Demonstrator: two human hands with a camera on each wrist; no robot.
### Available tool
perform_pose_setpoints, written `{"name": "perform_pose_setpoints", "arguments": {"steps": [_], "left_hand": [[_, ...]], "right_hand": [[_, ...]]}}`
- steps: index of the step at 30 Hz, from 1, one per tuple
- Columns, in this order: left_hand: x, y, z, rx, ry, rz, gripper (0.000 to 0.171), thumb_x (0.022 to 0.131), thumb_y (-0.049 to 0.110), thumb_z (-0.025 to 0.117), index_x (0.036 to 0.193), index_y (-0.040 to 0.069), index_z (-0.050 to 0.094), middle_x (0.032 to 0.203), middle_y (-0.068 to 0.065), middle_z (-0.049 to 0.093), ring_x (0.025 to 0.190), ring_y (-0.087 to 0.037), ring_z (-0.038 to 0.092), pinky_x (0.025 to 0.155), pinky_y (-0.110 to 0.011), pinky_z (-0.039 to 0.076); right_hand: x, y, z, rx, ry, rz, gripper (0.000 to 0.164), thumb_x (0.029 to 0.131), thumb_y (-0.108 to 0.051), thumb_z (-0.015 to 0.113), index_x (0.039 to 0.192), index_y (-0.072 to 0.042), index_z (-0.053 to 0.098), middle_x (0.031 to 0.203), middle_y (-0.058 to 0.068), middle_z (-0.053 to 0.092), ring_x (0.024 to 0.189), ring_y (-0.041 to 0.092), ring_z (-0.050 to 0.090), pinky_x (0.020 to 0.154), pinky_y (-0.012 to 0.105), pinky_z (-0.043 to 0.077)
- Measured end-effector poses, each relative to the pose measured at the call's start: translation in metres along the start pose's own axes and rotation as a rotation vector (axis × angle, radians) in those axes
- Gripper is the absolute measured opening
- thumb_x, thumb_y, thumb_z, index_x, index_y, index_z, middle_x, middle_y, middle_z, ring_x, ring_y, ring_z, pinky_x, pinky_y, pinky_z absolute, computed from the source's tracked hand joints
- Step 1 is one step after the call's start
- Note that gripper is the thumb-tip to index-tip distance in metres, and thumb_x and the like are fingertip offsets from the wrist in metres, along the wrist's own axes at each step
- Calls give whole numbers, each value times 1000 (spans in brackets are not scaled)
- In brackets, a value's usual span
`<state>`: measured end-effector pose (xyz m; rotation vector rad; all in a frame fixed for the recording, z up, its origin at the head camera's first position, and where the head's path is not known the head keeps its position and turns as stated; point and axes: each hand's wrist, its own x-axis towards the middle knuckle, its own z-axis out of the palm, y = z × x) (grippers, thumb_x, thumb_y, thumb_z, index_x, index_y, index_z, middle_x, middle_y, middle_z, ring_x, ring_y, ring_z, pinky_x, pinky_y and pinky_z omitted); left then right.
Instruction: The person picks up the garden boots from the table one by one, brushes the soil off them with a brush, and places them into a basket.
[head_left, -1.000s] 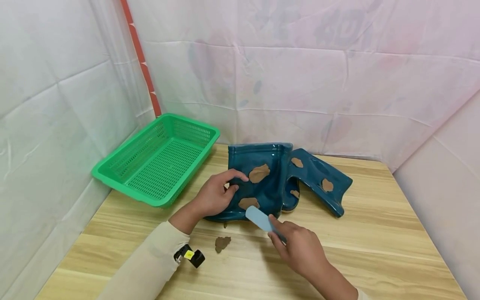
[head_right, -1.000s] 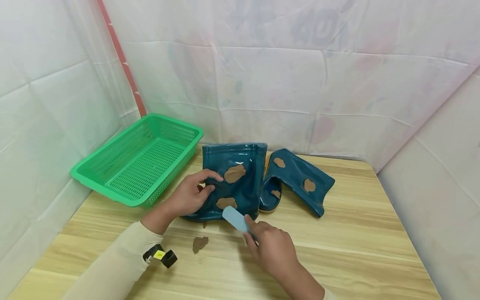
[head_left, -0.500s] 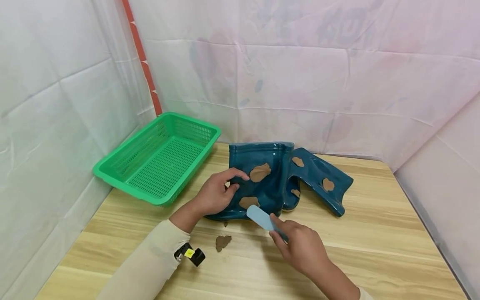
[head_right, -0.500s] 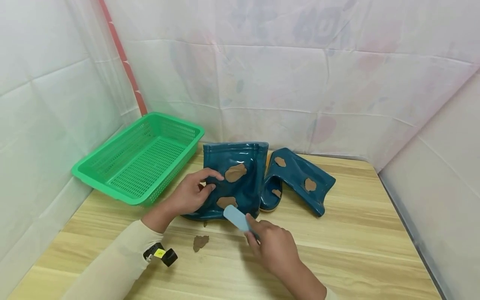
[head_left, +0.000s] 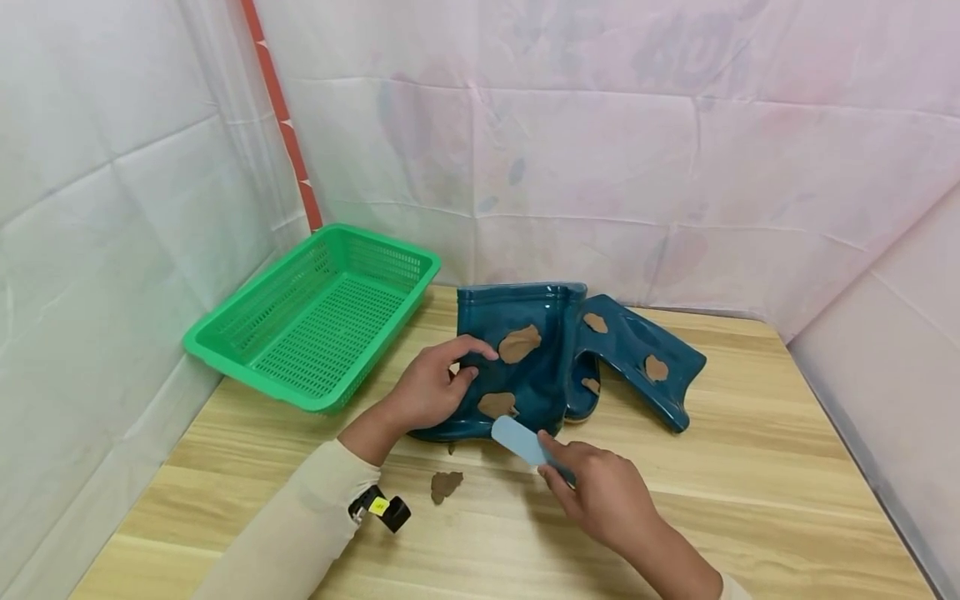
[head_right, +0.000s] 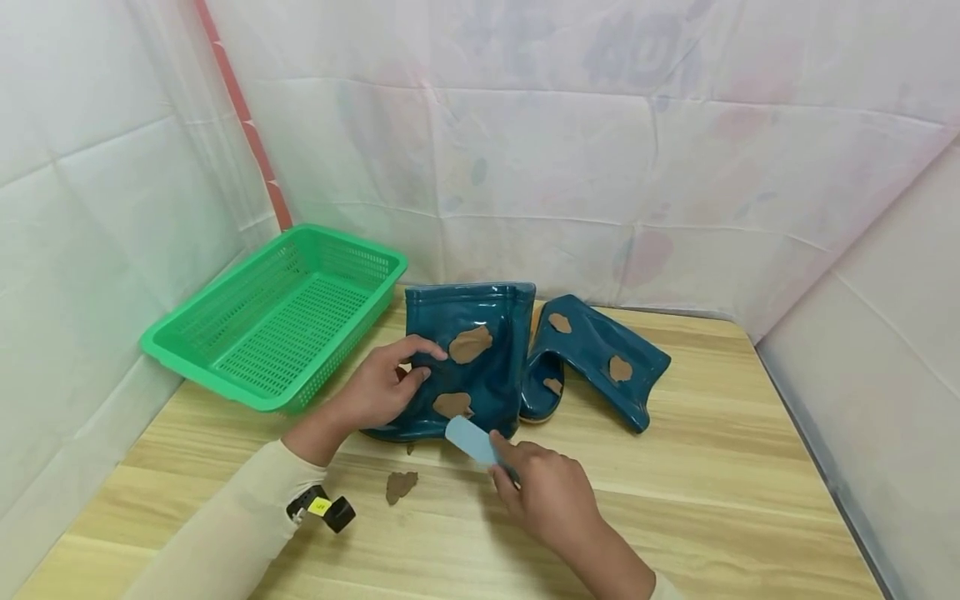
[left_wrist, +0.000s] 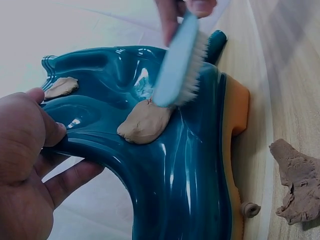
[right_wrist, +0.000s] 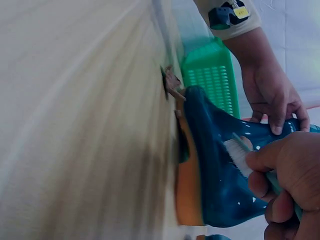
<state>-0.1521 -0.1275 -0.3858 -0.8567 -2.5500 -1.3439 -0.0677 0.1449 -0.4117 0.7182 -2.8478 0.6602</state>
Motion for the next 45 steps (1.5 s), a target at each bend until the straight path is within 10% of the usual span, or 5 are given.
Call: {"name": "perform_pose_setpoints", "arguments": {"steps": [5,12,19,27,45], "left_hand": [[-1,1,-1,-3,3,0,36,100,-6,58,124,19,67,124,-2,66,42,-7,34,45,-28,37],[-3,1,0,-6,3,-1,35,100,-5,58,124,19,67,123,-1,67,42,-8,35,44,-28,38],[-4,0,0,1,8,-9,36,100,-5,58,124,19,67,125,-1,66,43,-8,35,45,-27,38],[-5,1,1,-8,3,-14,36,100,-6,57,125,19,66,125,-1,66,43,-8,34,45,-28,38],[-5,1,1,-11,9,-3,36,100,-6,57,125,19,66,125,0,65,43,-8,34,45,-27,38]], "right_hand": [[5,1,-3,-15,121,23,48,91,-20,81,136,-12,68,101,4,76,67,8,61,53,23,45],[-1,-2,5,4,-61,4,45,92,-26,79,134,-14,70,87,-5,72,59,-1,46,52,20,39],[2,1,0,19,121,-6,47,90,-20,82,135,-11,69,98,3,76,62,1,52,52,21,41],[-2,-1,6,15,-51,4,45,92,-26,79,135,-15,70,88,-5,73,60,-1,45,53,21,39],[0,-3,6,34,31,-42,45,90,-24,81,133,-13,71,95,0,76,65,1,54,55,22,44]]}}
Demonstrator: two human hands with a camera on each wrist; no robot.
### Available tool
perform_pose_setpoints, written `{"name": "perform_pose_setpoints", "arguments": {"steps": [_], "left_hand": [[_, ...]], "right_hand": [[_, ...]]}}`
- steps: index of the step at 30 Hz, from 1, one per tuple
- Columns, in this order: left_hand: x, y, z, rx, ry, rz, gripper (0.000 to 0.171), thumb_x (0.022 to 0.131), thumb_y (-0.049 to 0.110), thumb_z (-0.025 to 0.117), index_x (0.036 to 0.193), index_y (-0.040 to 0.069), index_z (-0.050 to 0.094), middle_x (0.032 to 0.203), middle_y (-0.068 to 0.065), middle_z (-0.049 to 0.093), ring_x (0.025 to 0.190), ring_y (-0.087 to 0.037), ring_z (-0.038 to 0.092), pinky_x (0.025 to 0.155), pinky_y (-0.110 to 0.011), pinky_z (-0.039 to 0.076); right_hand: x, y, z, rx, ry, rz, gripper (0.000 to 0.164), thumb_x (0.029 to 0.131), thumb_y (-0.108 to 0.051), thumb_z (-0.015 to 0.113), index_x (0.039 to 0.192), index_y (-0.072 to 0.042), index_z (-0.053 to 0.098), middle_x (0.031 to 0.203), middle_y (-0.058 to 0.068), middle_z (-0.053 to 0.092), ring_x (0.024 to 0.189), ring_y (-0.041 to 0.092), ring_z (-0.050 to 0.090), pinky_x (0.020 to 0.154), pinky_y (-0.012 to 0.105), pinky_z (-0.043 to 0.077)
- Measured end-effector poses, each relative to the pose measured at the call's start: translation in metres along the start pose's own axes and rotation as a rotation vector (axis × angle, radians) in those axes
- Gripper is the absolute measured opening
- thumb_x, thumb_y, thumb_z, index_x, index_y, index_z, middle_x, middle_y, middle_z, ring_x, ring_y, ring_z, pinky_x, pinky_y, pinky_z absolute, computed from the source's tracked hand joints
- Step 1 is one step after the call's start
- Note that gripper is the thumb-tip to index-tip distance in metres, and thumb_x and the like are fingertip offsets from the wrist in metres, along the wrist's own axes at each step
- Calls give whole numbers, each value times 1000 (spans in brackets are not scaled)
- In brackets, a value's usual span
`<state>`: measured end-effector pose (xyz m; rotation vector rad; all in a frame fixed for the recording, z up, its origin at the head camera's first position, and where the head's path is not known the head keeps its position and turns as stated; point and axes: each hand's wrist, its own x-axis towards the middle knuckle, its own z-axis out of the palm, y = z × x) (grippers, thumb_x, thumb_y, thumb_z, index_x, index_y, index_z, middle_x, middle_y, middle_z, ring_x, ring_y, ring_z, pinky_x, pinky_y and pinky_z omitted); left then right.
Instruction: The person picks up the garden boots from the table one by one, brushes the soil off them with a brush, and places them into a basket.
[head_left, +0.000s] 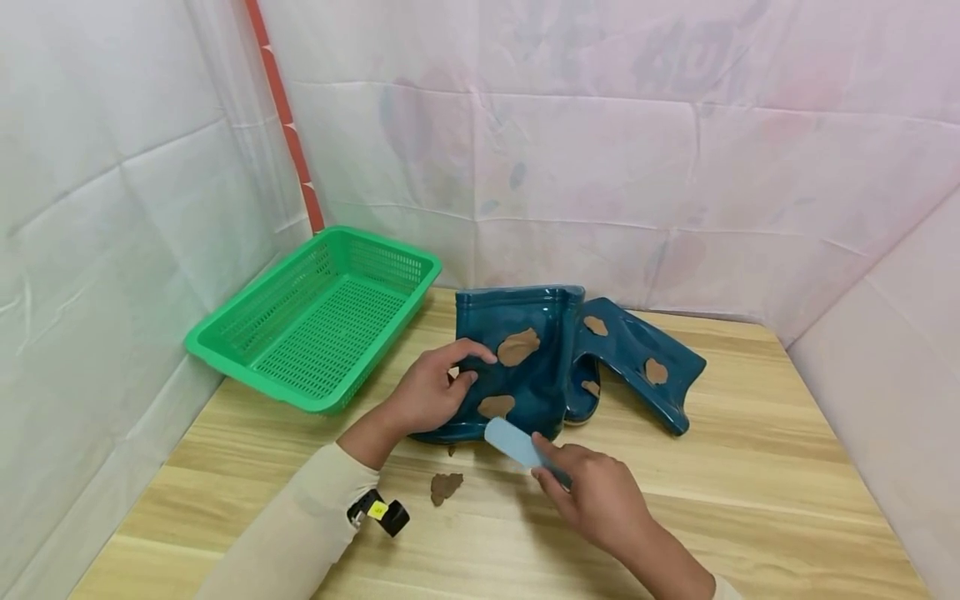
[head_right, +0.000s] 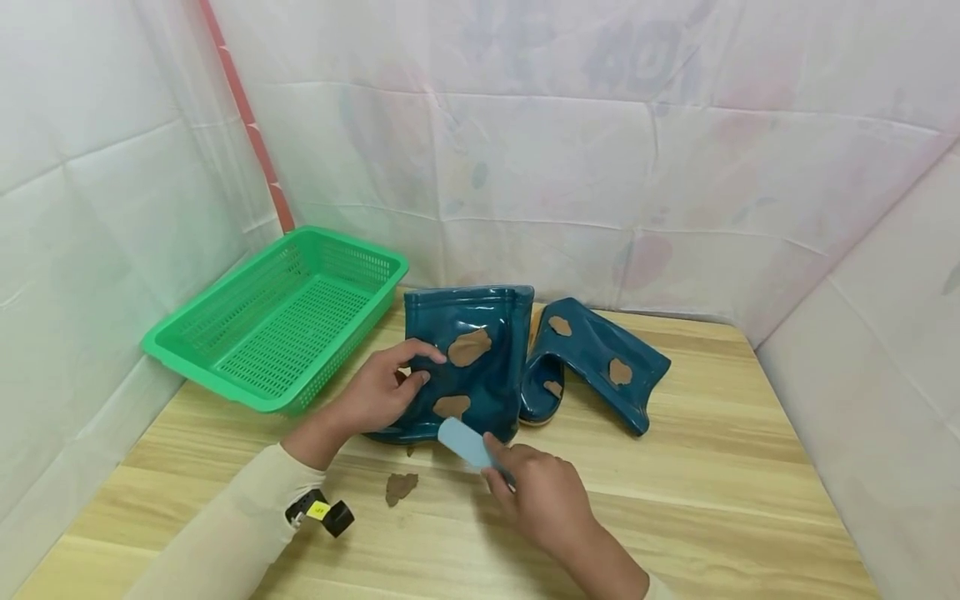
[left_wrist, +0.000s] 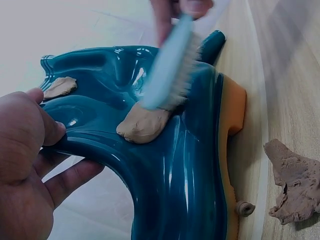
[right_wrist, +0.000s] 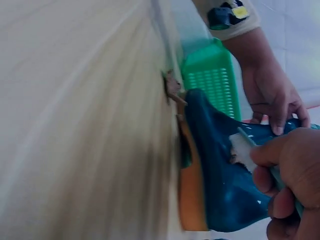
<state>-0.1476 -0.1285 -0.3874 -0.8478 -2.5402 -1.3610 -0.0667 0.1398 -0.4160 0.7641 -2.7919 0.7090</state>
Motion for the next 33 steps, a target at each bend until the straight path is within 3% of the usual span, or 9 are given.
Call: {"name": "perform_pose_setpoints", "arguments": {"steps": [4,6,10,12,19,25,27,30,33], "left_hand": [[0,1,-1,-4,3,2,36,100,-6,57,125,19,66,125,-2,65,43,-8,35,45,-28,38],[-1,1,-1,-3,0,-1,36,100,-6,57,125,19,66,125,-2,65,43,-8,34,45,-28,38],[0,0,-1,-2,-8,0,35,101,-6,57,125,19,66,124,-1,66,42,-8,33,45,-27,37],[0,0,-1,1,-6,5,35,101,-6,57,124,19,66,124,-1,66,42,-8,33,45,-27,37],[0,0,-1,-3,-8,-7,35,101,-5,56,125,19,66,126,-1,65,42,-8,33,44,-27,37],[-1,0,0,-5,-22,-11,35,101,-5,56,125,19,66,125,0,65,43,-8,34,46,-27,38],[0,1,0,-5,-21,-9,34,101,-5,56,124,18,66,125,0,66,43,-8,34,46,-27,38],[0,2,0,-5,-14,-8,34,101,-5,56,124,19,66,125,-1,65,43,-9,34,46,-27,38],[0,2,-1,-2,-14,-12,35,102,-4,56,125,19,66,127,-1,65,42,-9,34,45,-27,37]], "right_hand": [[4,1,-2,-27,105,30,46,90,-21,81,134,-13,70,94,1,76,64,4,57,52,22,42],[5,1,0,-48,68,47,46,92,-23,79,136,-13,69,91,-2,75,63,4,55,52,22,41],[3,-1,4,-37,-95,45,44,94,-29,77,136,-16,70,86,-6,71,61,0,47,54,21,41],[2,-2,4,-20,-115,20,44,93,-29,78,134,-16,70,90,-4,74,64,-2,50,56,22,44],[7,-1,0,-2,66,42,46,90,-22,82,134,-14,71,98,2,76,68,6,60,56,24,46],[2,-2,5,-24,-98,70,46,93,-29,78,135,-15,70,96,-1,75,67,2,55,58,23,45],[0,-3,3,-3,-114,56,45,92,-28,79,135,-15,70,99,-1,76,71,0,59,61,24,48],[2,-2,-2,45,-70,33,45,91,-23,81,133,-14,71,99,-1,76,72,1,59,61,24,49],[6,0,-4,38,29,27,46,90,-20,82,134,-13,70,100,2,77,71,4,61,58,23,47]]}}
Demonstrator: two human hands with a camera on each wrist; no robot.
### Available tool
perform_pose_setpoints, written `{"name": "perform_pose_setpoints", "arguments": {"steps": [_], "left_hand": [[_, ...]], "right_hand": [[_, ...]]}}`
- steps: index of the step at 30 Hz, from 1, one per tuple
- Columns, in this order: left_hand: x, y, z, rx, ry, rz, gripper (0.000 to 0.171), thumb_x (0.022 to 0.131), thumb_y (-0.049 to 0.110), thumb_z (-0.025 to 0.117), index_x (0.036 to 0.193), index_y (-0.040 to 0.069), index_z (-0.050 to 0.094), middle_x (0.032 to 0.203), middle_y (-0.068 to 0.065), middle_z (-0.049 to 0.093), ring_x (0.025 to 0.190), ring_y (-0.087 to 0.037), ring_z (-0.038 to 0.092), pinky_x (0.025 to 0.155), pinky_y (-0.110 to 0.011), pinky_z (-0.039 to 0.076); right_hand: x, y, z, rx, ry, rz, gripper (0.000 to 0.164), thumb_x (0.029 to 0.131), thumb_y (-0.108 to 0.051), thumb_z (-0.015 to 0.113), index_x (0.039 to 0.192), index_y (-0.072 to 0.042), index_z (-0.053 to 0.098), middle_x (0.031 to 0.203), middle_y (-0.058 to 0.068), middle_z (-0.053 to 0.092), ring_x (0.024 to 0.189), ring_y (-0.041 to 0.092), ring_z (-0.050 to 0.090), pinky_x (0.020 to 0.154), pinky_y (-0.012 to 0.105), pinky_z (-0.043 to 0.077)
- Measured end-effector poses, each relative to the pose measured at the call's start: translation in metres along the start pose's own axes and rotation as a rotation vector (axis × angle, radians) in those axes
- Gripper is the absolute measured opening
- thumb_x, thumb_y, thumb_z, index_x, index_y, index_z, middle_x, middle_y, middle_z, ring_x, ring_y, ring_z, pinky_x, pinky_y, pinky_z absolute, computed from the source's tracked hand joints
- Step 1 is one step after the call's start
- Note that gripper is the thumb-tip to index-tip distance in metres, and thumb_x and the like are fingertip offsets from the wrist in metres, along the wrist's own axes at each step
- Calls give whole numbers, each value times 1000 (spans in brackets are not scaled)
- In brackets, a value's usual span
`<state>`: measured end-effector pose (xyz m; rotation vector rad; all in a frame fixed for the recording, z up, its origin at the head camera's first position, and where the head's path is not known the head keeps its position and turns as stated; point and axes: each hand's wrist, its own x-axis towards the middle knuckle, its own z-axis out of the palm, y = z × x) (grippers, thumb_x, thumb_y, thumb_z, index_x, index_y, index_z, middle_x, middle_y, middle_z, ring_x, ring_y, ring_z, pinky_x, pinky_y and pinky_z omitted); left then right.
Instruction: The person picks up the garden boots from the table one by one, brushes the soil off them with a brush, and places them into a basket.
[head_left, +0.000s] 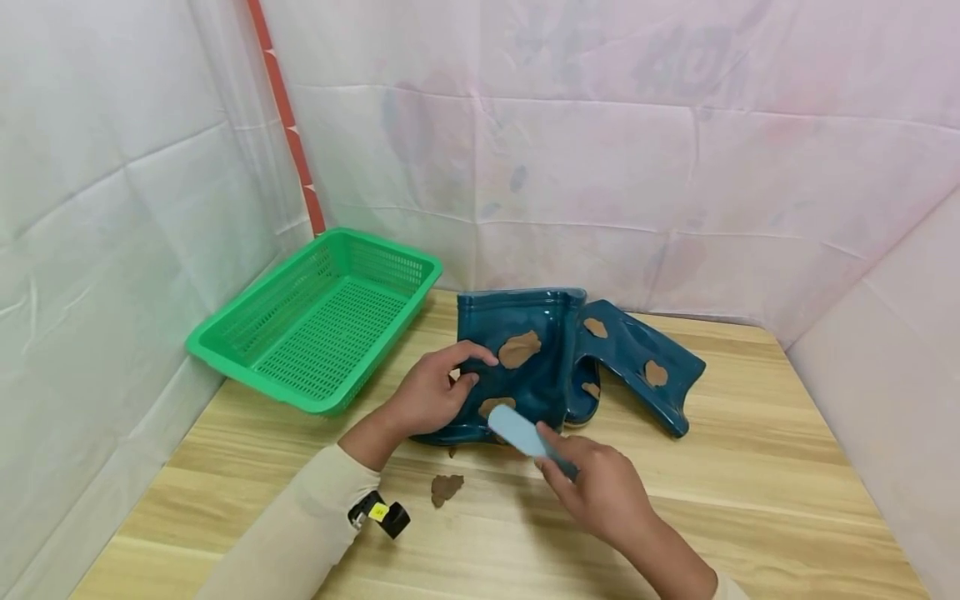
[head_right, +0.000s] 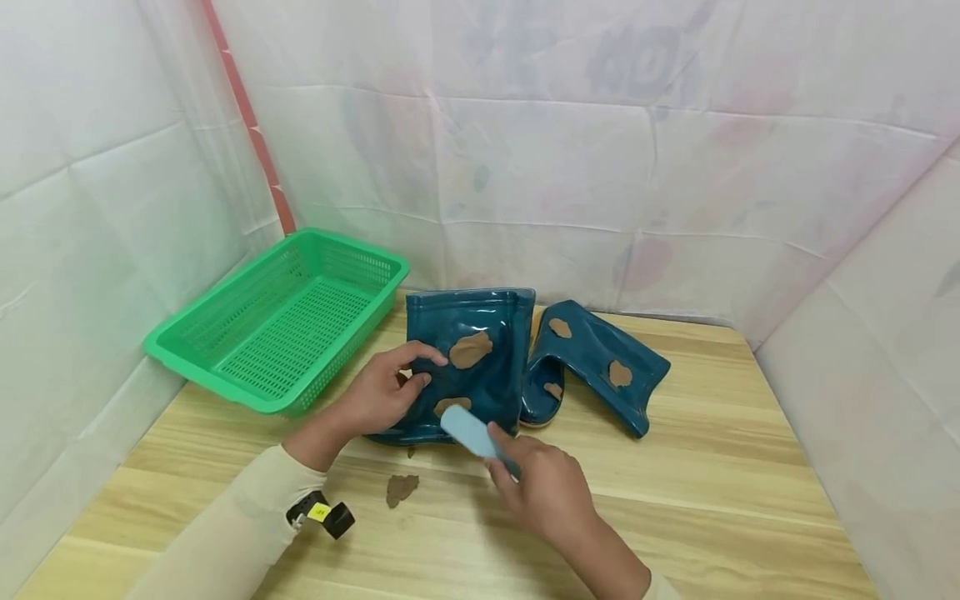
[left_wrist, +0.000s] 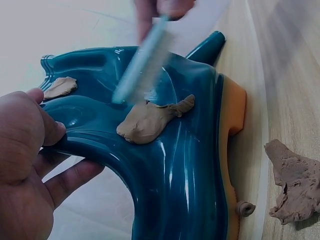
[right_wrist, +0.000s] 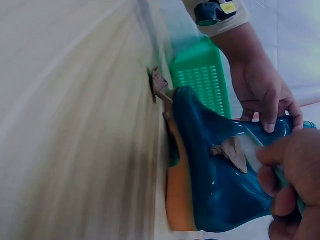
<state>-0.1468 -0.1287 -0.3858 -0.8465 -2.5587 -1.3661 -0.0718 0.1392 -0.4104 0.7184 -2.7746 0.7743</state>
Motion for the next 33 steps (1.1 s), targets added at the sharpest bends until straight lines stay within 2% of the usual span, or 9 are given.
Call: {"name": "perform_pose_setpoints", "arguments": {"steps": [3,9,13,16,18,23,27,30,33], "left_hand": [[-1,0,0,-1,-5,-6,35,102,-4,56,126,19,66,127,0,64,42,-8,34,45,-27,38],[-1,0,1,-10,-6,-7,35,101,-5,56,124,19,66,123,1,65,44,-9,35,47,-27,39],[0,0,1,-10,-3,-2,35,101,-5,56,125,19,66,125,1,65,43,-9,35,46,-27,38],[0,-1,1,-7,-5,-2,35,101,-5,56,126,19,66,126,0,65,43,-8,34,45,-27,38],[-1,-1,2,-5,-5,-3,35,101,-5,56,126,19,66,127,0,65,42,-9,35,45,-27,38],[-1,-2,3,-11,-4,0,35,102,-5,55,125,20,66,125,1,65,43,-9,35,46,-27,38],[0,-2,2,-8,5,11,36,101,-6,56,124,19,66,124,1,65,43,-9,34,46,-28,38],[0,-2,1,2,12,18,36,100,-6,57,124,19,66,125,0,66,44,-8,33,47,-28,39],[0,-1,1,8,15,20,35,100,-6,57,124,19,66,126,0,66,45,-8,34,49,-28,40]], "right_hand": [[3,1,3,-31,16,26,45,91,-21,81,134,-12,70,99,3,76,67,5,58,55,23,43],[-1,0,8,-28,-123,25,45,92,-27,79,134,-14,71,94,-2,75,69,5,58,58,23,45],[1,1,2,-6,-6,-13,46,90,-21,82,133,-11,70,98,1,76,68,4,59,56,22,45],[4,2,1,-50,95,-9,48,89,-18,83,134,-11,70,98,4,77,64,5,58,51,22,42],[4,2,4,-89,86,2,47,90,-20,82,134,-11,70,92,2,76,60,4,55,49,21,40],[0,0,8,-60,-65,23,44,93,-27,79,134,-14,71,87,-3,73,60,1,47,51,21,38],[1,-2,6,-24,24,10,46,88,-21,83,132,-14,72,88,-1,74,61,1,50,51,22,39],[5,-4,8,-49,120,-67,48,85,-18,86,132,-14,72,83,-3,73,59,2,51,50,21,39],[10,-8,14,-122,125,-158,47,87,-22,85,132,-15,72,74,-8,65,56,0,46,47,19,35]]}}
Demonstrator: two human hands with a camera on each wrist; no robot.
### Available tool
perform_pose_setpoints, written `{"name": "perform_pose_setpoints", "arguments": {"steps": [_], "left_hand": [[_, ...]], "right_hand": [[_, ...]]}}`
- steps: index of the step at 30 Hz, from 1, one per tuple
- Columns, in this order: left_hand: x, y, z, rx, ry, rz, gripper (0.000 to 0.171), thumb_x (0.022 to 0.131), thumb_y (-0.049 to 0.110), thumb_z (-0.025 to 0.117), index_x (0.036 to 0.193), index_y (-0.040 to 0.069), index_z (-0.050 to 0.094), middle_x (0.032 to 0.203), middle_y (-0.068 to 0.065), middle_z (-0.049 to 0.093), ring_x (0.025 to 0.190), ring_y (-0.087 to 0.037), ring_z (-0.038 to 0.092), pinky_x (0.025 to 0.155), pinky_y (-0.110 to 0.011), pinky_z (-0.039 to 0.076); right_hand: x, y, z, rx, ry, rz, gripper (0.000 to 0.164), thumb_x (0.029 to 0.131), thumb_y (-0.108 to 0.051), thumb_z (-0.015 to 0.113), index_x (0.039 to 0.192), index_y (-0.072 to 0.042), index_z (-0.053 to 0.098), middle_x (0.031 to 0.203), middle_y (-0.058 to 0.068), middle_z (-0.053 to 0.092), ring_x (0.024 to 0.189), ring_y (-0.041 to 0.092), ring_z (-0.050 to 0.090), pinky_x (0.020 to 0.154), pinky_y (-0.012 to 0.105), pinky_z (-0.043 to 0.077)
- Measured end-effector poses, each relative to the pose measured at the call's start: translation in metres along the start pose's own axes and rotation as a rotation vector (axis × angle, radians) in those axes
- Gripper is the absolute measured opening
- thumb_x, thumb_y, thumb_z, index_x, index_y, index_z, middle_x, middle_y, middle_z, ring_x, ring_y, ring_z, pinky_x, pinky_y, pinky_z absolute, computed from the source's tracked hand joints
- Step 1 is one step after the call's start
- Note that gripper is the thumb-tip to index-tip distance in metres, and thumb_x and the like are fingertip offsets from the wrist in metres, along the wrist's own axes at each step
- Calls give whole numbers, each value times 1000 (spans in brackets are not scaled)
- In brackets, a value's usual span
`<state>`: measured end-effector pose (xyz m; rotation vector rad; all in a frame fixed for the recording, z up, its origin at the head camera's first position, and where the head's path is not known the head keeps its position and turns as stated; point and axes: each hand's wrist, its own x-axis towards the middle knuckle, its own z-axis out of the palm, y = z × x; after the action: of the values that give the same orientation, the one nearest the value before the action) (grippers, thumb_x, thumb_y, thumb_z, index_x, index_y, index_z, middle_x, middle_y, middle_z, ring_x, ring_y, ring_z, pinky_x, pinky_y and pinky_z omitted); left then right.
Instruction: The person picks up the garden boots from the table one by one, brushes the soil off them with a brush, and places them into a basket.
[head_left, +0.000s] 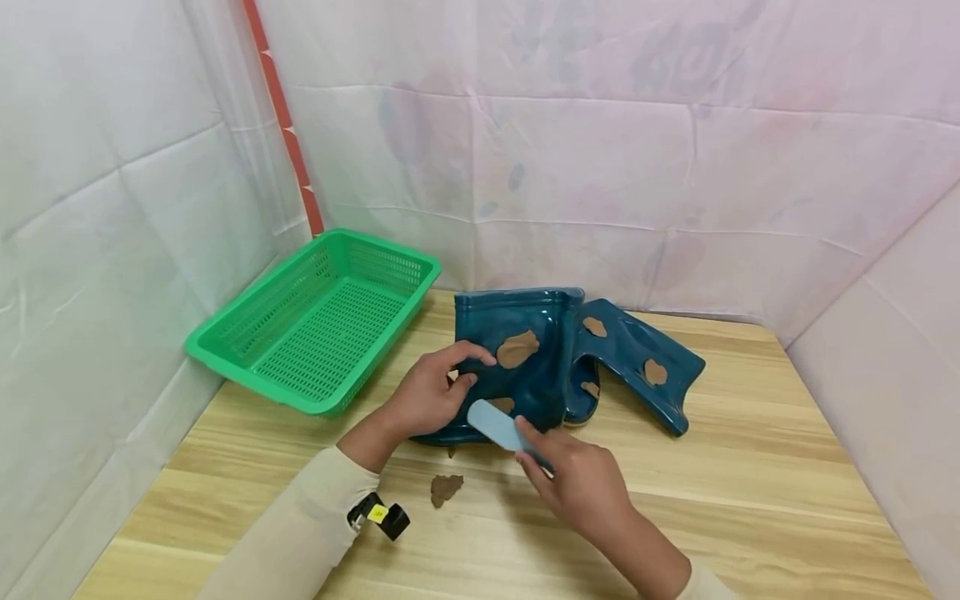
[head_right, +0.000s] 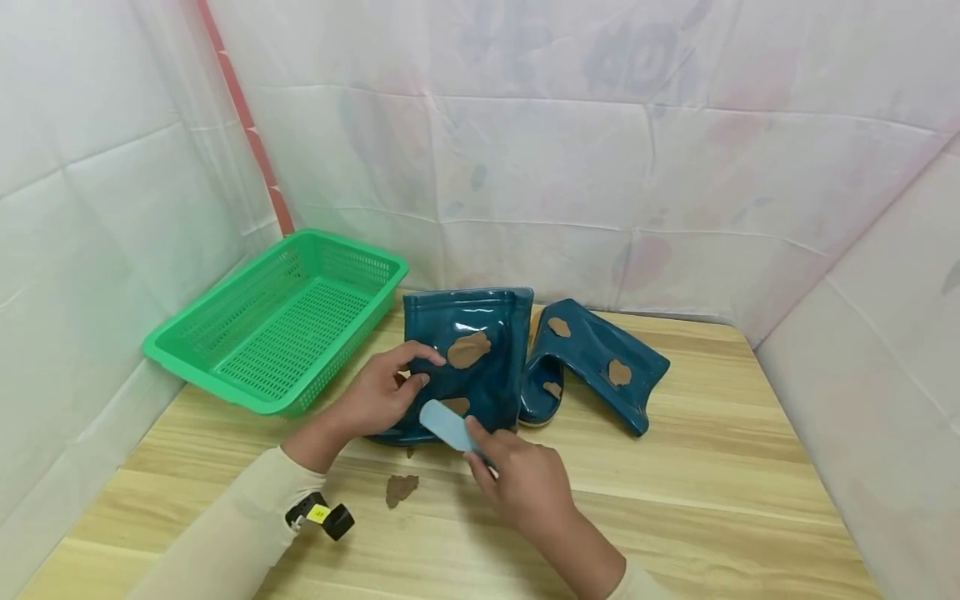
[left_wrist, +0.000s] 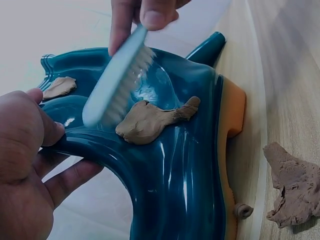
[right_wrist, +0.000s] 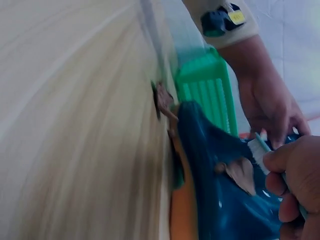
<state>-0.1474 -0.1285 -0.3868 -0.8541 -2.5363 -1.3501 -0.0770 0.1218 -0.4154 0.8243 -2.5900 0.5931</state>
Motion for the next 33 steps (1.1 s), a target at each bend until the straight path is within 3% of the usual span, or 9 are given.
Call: {"name": "perform_pose_setpoints", "arguments": {"steps": [3,10,18,27,33], "left_hand": [[0,0,-1,-3,-5,-2,35,100,-6,57,124,19,66,126,1,65,46,-8,36,51,-28,41],[0,1,0,-15,-14,3,35,101,-6,57,125,18,65,123,-1,66,43,-8,34,47,-28,39],[0,2,-1,-15,0,-4,36,100,-7,57,123,19,66,124,0,66,46,-8,36,53,-29,42],[0,0,1,-17,-9,5,34,100,-6,57,125,17,65,126,0,64,44,-8,36,50,-28,41],[0,0,0,-7,4,3,36,100,-7,57,124,18,66,124,2,65,47,-8,38,55,-30,44]], "right_hand": [[3,-3,3,-62,-43,-34,46,89,-27,82,132,-15,72,68,-10,57,52,0,37,44,19,30],[-4,8,-8,-86,-22,108,46,87,-21,84,132,-16,73,77,-4,69,52,1,39,43,21,30],[3,-2,1,-69,-15,-53,46,88,-25,83,131,-14,73,72,-8,62,53,0,42,44,18,30],[-6,16,-6,-106,11,55,47,85,-20,85,130,-14,73,89,2,76,55,4,55,43,19,33],[-2,3,1,-76,20,-76,46,86,-25,85,129,-13,74,73,-7,64,52,0,42,43,17,28]]}}
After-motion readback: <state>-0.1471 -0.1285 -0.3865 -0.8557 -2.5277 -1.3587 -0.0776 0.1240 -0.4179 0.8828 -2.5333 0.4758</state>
